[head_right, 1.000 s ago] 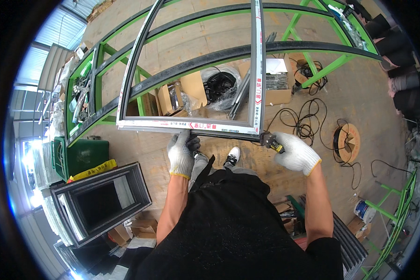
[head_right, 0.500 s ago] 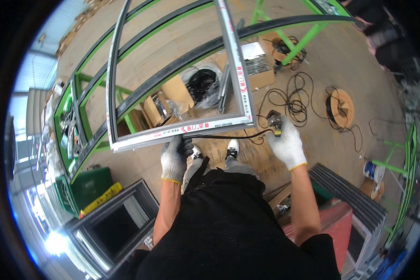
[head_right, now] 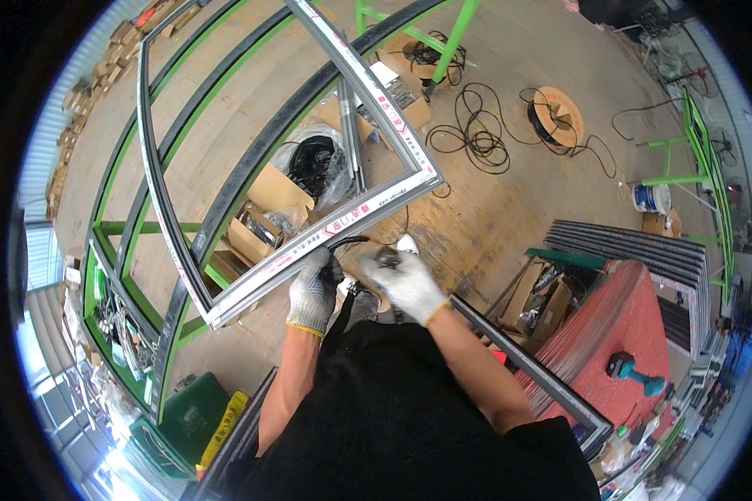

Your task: The person assembles aluminum window frames by inserting corner connectors and securing them with a handheld rivet gun. They repeatedly lift frames, align corners, and fasten joints before stacking completed frames on a nearby rack.

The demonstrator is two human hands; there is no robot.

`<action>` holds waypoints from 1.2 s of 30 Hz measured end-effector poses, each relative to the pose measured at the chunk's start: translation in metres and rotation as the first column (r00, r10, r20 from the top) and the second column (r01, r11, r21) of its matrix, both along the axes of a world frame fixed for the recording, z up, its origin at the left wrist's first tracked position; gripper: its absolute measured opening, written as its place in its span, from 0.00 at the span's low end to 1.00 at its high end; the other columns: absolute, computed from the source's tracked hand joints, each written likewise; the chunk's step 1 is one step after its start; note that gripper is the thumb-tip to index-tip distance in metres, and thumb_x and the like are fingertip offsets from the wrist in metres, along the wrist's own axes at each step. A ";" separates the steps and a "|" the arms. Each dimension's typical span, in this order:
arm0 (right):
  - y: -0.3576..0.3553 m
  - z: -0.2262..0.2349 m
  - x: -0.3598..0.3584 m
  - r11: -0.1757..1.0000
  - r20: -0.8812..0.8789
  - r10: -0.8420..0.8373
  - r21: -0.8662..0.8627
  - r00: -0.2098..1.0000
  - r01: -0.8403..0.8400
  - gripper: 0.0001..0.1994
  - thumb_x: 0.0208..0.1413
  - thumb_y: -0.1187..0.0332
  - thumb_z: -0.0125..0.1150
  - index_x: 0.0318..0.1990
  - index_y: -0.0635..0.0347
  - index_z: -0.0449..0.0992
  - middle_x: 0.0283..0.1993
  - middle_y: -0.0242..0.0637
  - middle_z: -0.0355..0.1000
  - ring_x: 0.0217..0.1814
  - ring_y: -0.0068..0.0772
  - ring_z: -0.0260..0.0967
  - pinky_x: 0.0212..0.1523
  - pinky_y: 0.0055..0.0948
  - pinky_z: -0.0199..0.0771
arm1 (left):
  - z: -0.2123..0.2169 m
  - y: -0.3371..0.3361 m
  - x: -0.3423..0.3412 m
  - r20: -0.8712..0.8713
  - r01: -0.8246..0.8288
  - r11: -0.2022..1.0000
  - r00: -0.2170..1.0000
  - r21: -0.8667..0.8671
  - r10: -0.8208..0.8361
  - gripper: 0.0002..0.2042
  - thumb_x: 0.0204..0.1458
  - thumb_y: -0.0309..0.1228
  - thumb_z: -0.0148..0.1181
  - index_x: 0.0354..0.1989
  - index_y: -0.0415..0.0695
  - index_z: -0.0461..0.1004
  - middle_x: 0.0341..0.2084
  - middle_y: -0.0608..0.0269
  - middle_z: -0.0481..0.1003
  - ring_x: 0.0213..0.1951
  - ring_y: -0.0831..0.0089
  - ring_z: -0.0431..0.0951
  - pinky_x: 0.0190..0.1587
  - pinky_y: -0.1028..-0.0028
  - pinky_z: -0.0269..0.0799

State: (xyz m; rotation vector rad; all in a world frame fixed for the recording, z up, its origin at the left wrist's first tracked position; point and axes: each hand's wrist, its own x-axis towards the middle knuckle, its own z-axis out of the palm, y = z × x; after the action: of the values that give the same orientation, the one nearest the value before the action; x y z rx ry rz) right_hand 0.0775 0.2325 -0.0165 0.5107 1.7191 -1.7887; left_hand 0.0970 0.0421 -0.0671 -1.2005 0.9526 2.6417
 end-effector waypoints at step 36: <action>0.040 -0.026 -0.077 0.757 -0.242 -0.642 -0.049 0.728 0.652 0.09 0.61 0.67 0.74 0.38 0.65 0.84 0.29 0.34 0.77 0.27 0.29 0.72 0.30 0.30 0.69 | 0.004 -0.016 0.007 -0.137 0.043 0.992 0.989 -0.115 -0.059 0.07 0.62 0.31 0.71 0.38 0.46 0.77 0.24 0.69 0.71 0.24 0.74 0.68 0.29 0.72 0.65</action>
State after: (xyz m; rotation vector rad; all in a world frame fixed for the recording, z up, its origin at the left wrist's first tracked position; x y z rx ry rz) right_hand 0.0004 0.2725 -0.0421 1.0544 1.8850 -2.3886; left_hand 0.1044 0.0257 -0.0636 -1.0065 1.1512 2.6940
